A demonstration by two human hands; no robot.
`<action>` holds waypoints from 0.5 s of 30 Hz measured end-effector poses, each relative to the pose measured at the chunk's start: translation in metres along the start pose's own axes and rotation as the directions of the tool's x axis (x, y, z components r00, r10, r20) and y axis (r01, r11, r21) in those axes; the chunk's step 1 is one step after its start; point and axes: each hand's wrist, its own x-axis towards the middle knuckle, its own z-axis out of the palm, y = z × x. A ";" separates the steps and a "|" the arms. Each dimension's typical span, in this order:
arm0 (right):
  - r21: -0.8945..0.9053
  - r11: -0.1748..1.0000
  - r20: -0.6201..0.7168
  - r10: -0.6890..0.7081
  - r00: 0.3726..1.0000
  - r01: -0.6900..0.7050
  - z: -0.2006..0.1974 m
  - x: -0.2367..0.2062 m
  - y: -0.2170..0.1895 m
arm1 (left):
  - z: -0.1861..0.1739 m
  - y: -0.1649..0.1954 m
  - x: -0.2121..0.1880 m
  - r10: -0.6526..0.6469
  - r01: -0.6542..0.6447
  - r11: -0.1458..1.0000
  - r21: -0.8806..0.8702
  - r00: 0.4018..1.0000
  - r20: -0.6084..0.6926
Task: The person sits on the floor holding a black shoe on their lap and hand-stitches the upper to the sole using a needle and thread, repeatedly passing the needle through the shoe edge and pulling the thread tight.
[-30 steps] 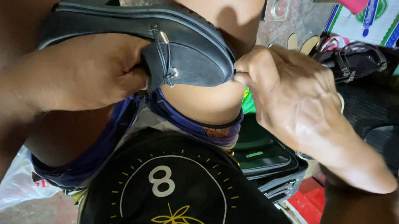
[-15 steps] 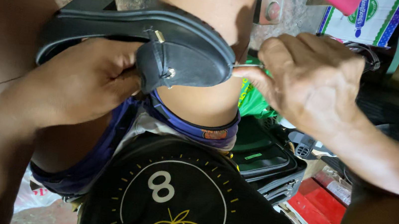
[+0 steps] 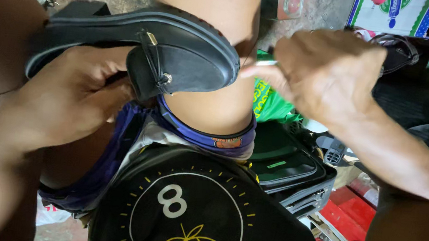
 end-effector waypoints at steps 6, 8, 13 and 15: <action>0.167 0.982 0.001 0.084 0.997 -0.083 0.003 -0.022 0.027 | 0.009 0.019 -0.018 -0.052 0.012 0.976 -0.217 0.982 -0.180; 0.172 0.977 0.000 0.127 0.992 -0.125 0.006 -0.030 0.035 | 0.018 0.034 -0.032 -0.049 0.118 0.980 0.158 0.923 -0.382; 0.330 0.916 0.050 0.223 0.974 -0.227 0.004 -0.046 0.025 | 0.052 0.071 -0.037 0.251 0.158 0.829 0.536 0.751 -0.610; 0.389 0.895 0.045 0.218 0.975 -0.218 0.000 -0.043 0.017 | 0.065 0.081 -0.027 0.503 -0.012 0.704 0.711 0.715 -0.486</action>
